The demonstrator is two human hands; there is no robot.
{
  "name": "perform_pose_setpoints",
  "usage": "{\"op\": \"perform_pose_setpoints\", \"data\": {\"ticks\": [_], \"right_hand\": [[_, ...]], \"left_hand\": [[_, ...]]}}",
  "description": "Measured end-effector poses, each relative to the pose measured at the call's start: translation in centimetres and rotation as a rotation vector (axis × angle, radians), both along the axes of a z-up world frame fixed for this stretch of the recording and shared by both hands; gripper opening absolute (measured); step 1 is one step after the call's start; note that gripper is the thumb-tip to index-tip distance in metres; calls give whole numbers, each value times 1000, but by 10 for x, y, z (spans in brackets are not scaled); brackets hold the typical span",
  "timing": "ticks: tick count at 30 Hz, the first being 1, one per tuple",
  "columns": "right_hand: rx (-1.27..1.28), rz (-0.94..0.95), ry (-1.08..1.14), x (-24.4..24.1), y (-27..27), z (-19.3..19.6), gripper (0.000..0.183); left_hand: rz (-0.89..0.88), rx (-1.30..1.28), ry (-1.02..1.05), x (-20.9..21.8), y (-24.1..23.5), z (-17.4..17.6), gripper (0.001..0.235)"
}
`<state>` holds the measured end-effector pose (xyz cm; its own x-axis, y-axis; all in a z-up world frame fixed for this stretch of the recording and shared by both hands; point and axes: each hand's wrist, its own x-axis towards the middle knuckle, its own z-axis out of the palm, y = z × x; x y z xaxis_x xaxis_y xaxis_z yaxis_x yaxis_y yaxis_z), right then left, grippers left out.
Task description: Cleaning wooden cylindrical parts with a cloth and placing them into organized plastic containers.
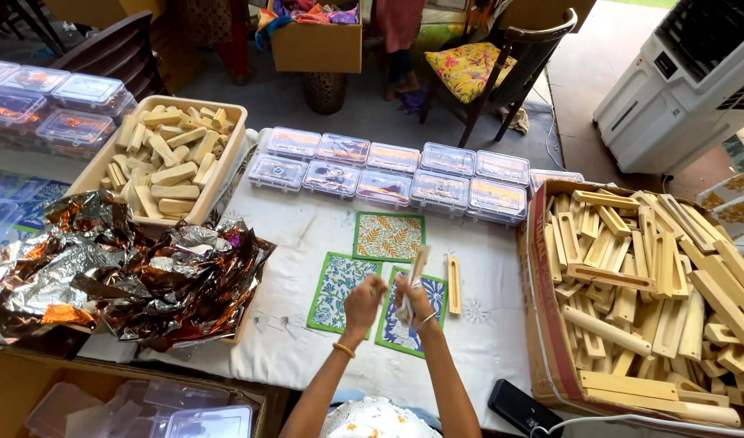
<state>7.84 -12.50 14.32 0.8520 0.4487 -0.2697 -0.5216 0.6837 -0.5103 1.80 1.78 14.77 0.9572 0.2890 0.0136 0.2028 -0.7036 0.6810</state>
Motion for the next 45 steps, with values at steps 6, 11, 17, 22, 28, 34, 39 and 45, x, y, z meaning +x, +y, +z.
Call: {"op": "perform_pose_setpoints", "data": {"ticks": [6, 11, 17, 22, 28, 34, 39, 45], "right_hand": [[-613, 380, -291, -12, -6, 18, 33], [-303, 440, -312, -21, -16, 36, 35], [-456, 419, -276, 1, -29, -14, 36], [-569, 438, -356, -11, -31, 14, 35], [-693, 518, -389, -16, -25, 19, 42], [-498, 424, -352, -20, -39, 13, 46], [-601, 415, -370, -13, -53, 4, 58], [-955, -64, -138, 34, -101, -91, 69]], "left_hand": [[-243, -780, -416, 74, 27, -12, 48], [-293, -1097, -289, 83, 34, 39, 41], [-272, -844, -170, 58, 0, 3, 26], [-193, -988, -356, 71, 15, -15, 38], [-170, -814, -260, 52, 3, 22, 36], [-173, -772, -261, 43, 5, 1, 37], [18, -867, -452, 44, 20, -3, 37], [-306, -389, -294, -4, 17, 5, 33]]}}
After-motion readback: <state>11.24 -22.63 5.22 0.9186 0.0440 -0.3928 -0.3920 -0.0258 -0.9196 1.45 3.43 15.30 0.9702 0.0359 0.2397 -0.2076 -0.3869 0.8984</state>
